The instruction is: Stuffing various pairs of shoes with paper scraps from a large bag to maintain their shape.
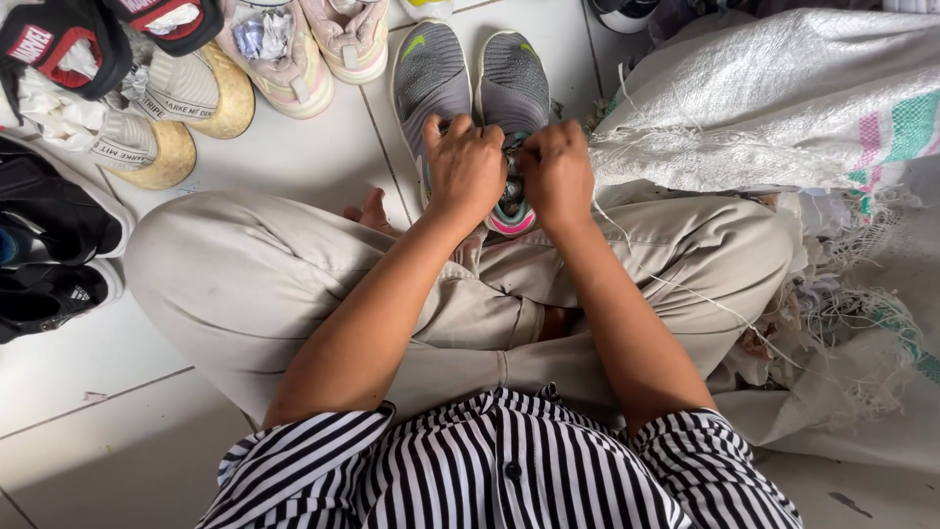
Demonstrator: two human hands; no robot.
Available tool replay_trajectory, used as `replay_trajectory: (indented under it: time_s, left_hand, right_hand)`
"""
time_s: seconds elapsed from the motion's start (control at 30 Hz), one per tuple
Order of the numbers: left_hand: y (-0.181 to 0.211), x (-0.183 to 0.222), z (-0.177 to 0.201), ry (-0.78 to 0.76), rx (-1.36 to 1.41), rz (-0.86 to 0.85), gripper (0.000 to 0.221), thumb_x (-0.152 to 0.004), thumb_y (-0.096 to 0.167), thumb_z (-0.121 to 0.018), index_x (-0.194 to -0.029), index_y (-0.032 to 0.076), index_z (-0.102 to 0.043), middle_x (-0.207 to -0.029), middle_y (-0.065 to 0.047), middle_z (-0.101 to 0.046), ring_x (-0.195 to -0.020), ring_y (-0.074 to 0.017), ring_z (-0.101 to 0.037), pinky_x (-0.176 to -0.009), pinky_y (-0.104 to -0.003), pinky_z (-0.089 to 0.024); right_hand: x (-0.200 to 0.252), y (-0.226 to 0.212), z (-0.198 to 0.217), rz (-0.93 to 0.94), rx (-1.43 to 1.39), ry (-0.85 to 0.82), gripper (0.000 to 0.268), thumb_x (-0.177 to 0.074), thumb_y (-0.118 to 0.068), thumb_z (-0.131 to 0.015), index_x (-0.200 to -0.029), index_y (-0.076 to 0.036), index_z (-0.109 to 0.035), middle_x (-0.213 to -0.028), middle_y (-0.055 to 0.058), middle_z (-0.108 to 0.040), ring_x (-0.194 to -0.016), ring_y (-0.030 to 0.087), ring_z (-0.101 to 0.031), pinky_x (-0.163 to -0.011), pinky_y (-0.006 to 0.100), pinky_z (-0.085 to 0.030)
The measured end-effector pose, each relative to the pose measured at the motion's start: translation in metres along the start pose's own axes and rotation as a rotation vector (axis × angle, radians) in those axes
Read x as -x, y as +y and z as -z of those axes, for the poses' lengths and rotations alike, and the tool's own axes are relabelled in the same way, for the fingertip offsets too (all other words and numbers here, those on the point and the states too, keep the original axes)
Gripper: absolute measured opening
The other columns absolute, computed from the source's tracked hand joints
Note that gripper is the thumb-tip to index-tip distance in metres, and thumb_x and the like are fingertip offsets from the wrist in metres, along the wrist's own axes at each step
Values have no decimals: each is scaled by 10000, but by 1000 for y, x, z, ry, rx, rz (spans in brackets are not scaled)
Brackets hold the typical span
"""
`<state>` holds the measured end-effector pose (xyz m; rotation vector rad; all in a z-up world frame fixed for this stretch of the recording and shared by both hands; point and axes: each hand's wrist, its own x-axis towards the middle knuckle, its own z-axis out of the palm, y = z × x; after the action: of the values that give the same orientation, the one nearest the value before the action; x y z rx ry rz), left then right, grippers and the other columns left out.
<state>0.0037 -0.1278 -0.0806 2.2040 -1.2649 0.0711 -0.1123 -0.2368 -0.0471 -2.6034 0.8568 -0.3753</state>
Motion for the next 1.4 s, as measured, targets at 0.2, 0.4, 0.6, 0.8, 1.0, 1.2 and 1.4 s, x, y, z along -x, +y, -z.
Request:
replay_trajectory:
  time_s: [0.2, 0.4, 0.6, 0.8, 1.0, 1.2, 1.4]
  left_hand:
    - [5, -6, 15, 26, -34, -39, 58, -799, 65, -701, -792, 123, -702, -576, -29, -582, -792, -249, -612, -966, -523, -329]
    - [9, -5, 35, -53, -44, -53, 129, -846, 249, -671, -844, 130, -621, -660, -35, -644, -817, -290, -580, -951, -469, -330]
    - [12, 6, 45, -318, -109, -32, 702, -683, 556, -874, -1142, 146, -536, -959, -30, -681, -1119, -277, -534, -1135, -546, -201]
    - [27, 2, 39, -308, -269, 44, 858, -534, 532, -920, -1164, 119, -510, -940, -3, -669, -1088, -232, -538, -1160, -594, -218]
    - [29, 0, 29, -246, -357, 69, 864, -521, 594, -924, -1151, 150, -534, -901, 30, -666, -1047, -201, -555, -1141, -578, -257]
    - [20, 11, 48, -241, -106, 61, 761, -646, 493, -909, -1202, 107, -560, -1019, -100, -701, -1124, -282, -562, -1161, -666, -173]
    - [17, 20, 69, -38, -36, 212, 651, -812, 559, -756, -1327, 182, -623, -1523, -120, -469, -1347, -350, -482, -1102, -721, -230]
  right_hand:
    - [-29, -5, -1, -273, -14, -212, 339, -800, -75, -693, -1058, -148, -487, -1067, 156, -568, -846, 511, -630, -698, 607, -468]
    - [-26, 29, -22, -169, -104, -144, 295, -734, -20, -650, -968, -124, -504, -910, 155, -604, -712, 451, -586, -586, 533, -407]
    - [-20, -1, 43, -403, -509, -463, 393, -951, -305, -760, -1095, -65, -484, -809, 74, -574, -560, 164, -624, -392, 320, -589]
    - [-23, 6, 3, -407, -160, -434, 573, -770, -285, -839, -1108, -126, -404, -927, 94, -579, -800, 309, -565, -686, 446, -418]
    - [-22, 34, -3, -313, -136, -450, 691, -743, -481, -853, -1115, -99, -413, -1034, 101, -657, -892, 335, -646, -750, 473, -453]
    - [-5, 55, 52, -128, -180, -666, 756, -942, -582, -532, -1371, 40, -569, -1359, 351, -563, -1313, 515, -486, -1104, 552, -361]
    - [-25, 155, 128, -812, -395, -533, 679, -1069, -649, -336, -1331, -79, -594, -1223, 166, -691, -1165, 288, -648, -995, 437, -456]
